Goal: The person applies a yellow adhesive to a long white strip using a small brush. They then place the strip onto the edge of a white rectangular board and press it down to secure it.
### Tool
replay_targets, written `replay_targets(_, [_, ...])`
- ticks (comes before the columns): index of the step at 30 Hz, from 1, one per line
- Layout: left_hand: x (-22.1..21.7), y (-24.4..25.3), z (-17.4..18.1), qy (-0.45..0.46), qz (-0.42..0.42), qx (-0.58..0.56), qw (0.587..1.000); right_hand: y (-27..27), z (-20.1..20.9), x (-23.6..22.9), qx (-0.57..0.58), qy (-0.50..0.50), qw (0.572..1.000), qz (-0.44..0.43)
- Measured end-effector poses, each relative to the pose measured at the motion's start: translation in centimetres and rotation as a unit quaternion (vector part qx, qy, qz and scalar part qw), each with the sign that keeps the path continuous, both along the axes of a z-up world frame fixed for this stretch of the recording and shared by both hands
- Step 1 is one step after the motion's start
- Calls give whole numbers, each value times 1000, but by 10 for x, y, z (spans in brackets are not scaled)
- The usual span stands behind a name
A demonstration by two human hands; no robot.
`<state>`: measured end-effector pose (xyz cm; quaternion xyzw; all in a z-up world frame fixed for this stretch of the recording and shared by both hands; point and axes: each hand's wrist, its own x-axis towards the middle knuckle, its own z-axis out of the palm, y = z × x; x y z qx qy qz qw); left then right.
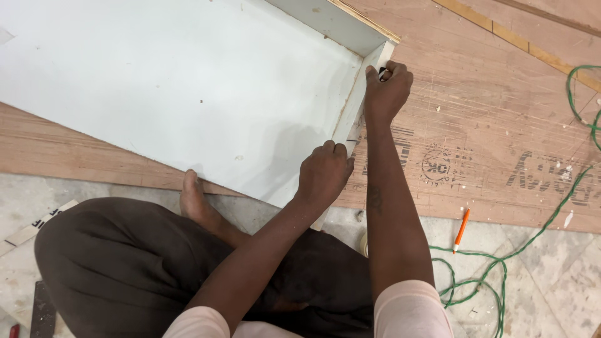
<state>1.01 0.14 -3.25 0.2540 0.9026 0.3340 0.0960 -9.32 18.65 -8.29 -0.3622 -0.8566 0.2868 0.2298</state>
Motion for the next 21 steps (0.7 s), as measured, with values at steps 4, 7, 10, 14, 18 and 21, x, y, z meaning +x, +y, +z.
replay_targets(4, [0,2,1,14,11,-1,1000,8,13,9,-164,49,985,36])
replay_targets(7, [-1,0,3,-7,16,6,1000,10,30,26,-295,48,952,61])
replay_targets(10, [-5,-6,3,-75,38,54,995,0,43,52,-337,67,938,42])
replay_targets(14, [-11,-27,-3,-126,88,162,975,-25,52,111,-348,74,934,35])
replay_targets(18, [-4,-70,-8,-194,100,233,948,-59,60,188,-392,129,910,-19])
replay_targets(21, [5,-106,-4,-358,113,302,876,-77,74,223,-400,176,897,-56])
